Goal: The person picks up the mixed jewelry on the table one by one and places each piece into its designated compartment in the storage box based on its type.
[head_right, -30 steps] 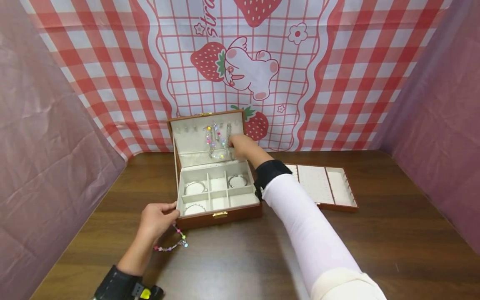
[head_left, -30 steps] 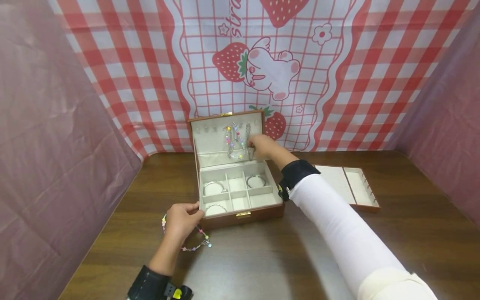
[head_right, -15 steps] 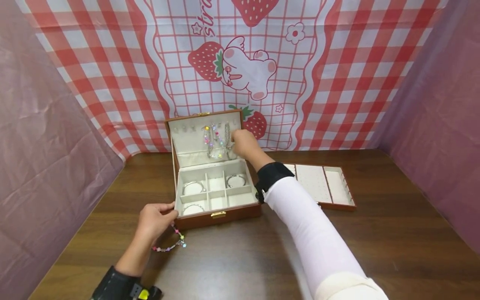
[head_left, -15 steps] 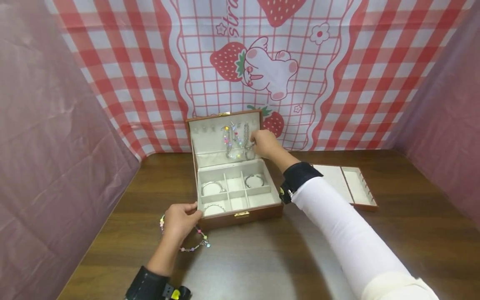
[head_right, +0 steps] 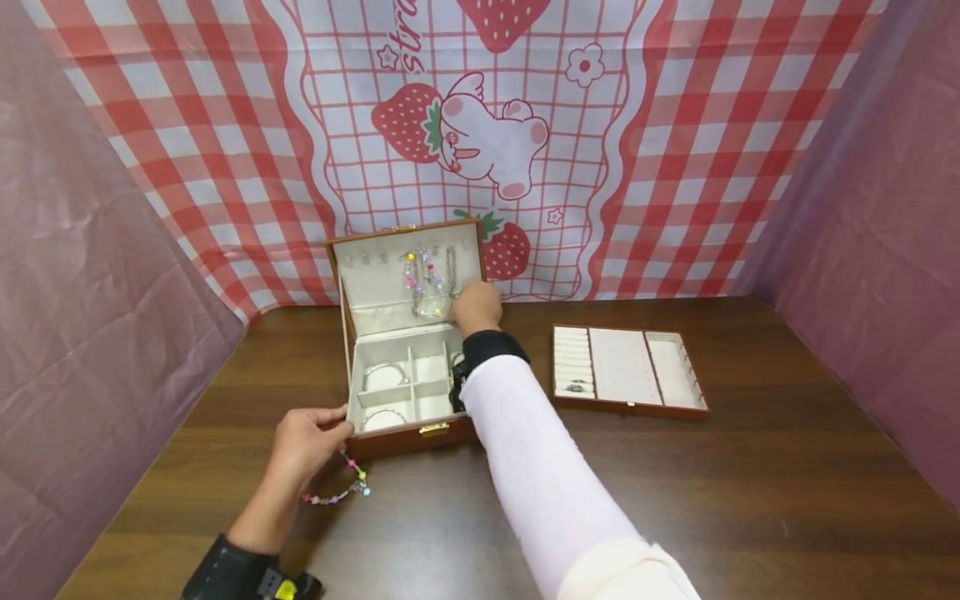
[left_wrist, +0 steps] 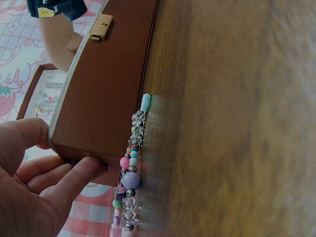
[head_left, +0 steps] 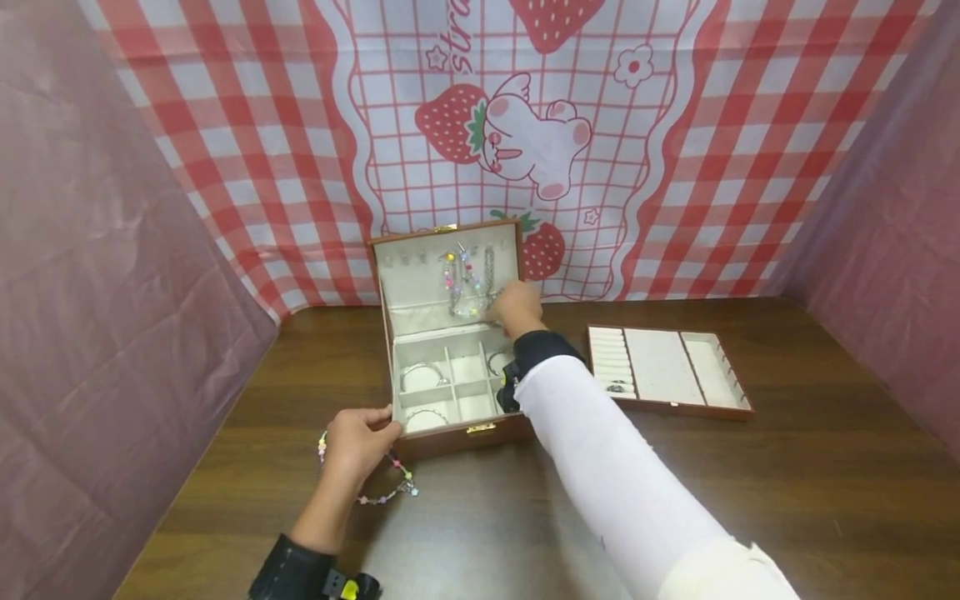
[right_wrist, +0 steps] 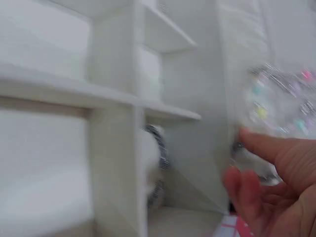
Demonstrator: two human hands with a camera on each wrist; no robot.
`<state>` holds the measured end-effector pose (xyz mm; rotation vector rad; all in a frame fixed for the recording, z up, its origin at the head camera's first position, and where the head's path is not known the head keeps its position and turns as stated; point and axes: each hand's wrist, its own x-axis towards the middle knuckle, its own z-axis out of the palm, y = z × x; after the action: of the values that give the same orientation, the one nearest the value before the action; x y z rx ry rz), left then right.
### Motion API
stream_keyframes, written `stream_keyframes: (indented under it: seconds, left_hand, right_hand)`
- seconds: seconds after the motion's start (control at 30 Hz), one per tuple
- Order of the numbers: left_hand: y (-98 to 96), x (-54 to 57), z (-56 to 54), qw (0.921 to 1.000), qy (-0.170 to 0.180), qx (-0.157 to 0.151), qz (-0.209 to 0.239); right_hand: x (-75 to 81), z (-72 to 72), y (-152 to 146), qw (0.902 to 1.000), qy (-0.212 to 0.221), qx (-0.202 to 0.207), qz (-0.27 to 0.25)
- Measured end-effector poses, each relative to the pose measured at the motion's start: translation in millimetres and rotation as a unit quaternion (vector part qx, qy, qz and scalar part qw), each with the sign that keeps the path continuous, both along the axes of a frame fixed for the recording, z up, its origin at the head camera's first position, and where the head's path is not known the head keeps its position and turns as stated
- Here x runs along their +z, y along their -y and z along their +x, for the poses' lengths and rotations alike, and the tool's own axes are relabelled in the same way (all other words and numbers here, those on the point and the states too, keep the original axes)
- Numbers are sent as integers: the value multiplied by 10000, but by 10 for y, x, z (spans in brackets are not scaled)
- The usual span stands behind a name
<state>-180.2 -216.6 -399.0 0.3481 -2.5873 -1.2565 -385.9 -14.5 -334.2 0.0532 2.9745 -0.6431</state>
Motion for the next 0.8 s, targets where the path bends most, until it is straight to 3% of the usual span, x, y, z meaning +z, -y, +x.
stream_keyframes:
  seconds: [0.13,0.27,0.53,0.67,0.8]
  left_hand:
    - [-15,-20,6,9999,43,-40,99]
    - [-14,-21,15,10000,27,-8,35]
    - [4,0,14,10000,6,0,-87]
    - [14,7,8,9999,-27,-1,-141]
    - [19,0,9,9999,-23,-14,-138]
  right_hand:
    - [-107,15,69,9990,-367,-239,132]
    - [-166,-32,60,9979,-474,-386,-210]
    - [-44,-48,-59,9953,-284,-118,-920]
    - [107,-29,-99,9932,-744,155,-880]
    - [211,-49,-122,9845,-1559,373,-708]
